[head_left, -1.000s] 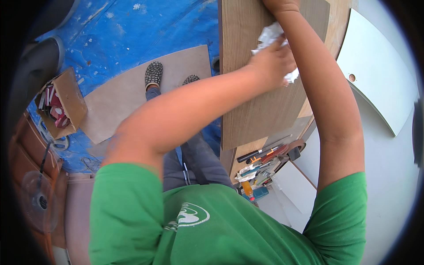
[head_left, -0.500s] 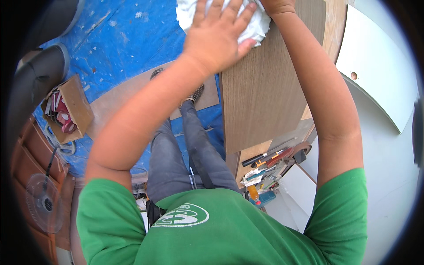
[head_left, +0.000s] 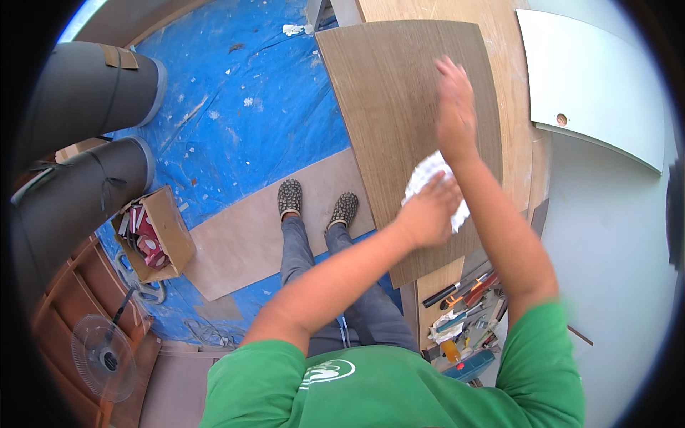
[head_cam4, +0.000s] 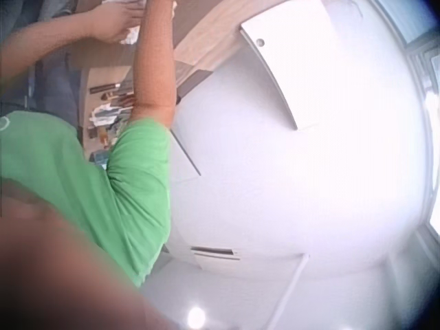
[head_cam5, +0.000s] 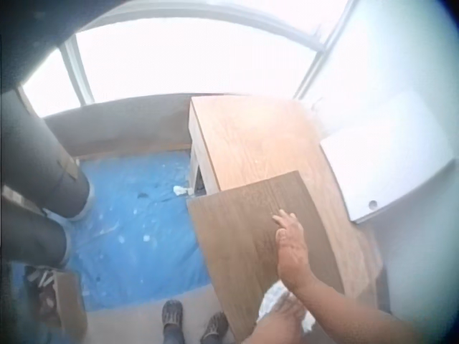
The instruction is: The person wipes a rectangular wood panel with a white cloth, then sands the edges of the panel with a sanding block. The person handles the panel and sanding block by hand, working on a workbench in a workshop.
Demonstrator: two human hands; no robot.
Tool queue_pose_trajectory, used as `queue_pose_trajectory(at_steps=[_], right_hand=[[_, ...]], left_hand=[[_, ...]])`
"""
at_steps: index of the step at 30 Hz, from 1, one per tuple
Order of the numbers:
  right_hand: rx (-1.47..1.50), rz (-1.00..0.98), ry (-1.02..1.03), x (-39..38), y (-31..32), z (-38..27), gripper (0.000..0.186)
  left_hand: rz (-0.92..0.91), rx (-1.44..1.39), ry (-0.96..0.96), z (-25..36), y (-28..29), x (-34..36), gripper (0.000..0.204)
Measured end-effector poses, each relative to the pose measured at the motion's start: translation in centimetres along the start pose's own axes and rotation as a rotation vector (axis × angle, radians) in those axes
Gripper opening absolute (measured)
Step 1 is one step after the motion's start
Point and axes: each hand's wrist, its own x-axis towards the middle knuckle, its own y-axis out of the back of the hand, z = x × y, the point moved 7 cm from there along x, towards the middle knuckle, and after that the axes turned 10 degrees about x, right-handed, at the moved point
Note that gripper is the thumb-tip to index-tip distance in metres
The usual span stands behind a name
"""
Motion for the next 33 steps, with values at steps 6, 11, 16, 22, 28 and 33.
queue_pose_trajectory(at_steps=[6,11,16,22,28,33], right_hand=[[-0.146,-0.208,-0.175,-11.9,1.4,0.8,0.049],[-0.589,-0.170,-0.151,-9.2,2.9,5.0,0.062],[-0.641,-0.025,-0.301,2.8,3.4,9.8,0.082],[-0.546,-0.314,-0.050,9.1,-11.4,2.4,0.088],[-0.570,-0.202,-0.112,13.1,-5.3,4.3,0.089],[-0.533,-0.221,-0.387,10.6,2.9,11.4,0.082]], left_hand=[[0.623,-0.125,0.170,-7.7,9.2,0.3,0.024],[0.592,0.096,0.250,-6.8,9.8,0.6,0.031],[0.570,0.076,0.275,-7.1,9.4,0.6,0.057],[0.657,0.024,0.301,-7.8,9.9,-0.2,0.085],[0.627,0.077,0.304,-7.7,9.6,0.3,0.086],[0.576,0.121,0.315,-7.6,9.3,0.8,0.086]])
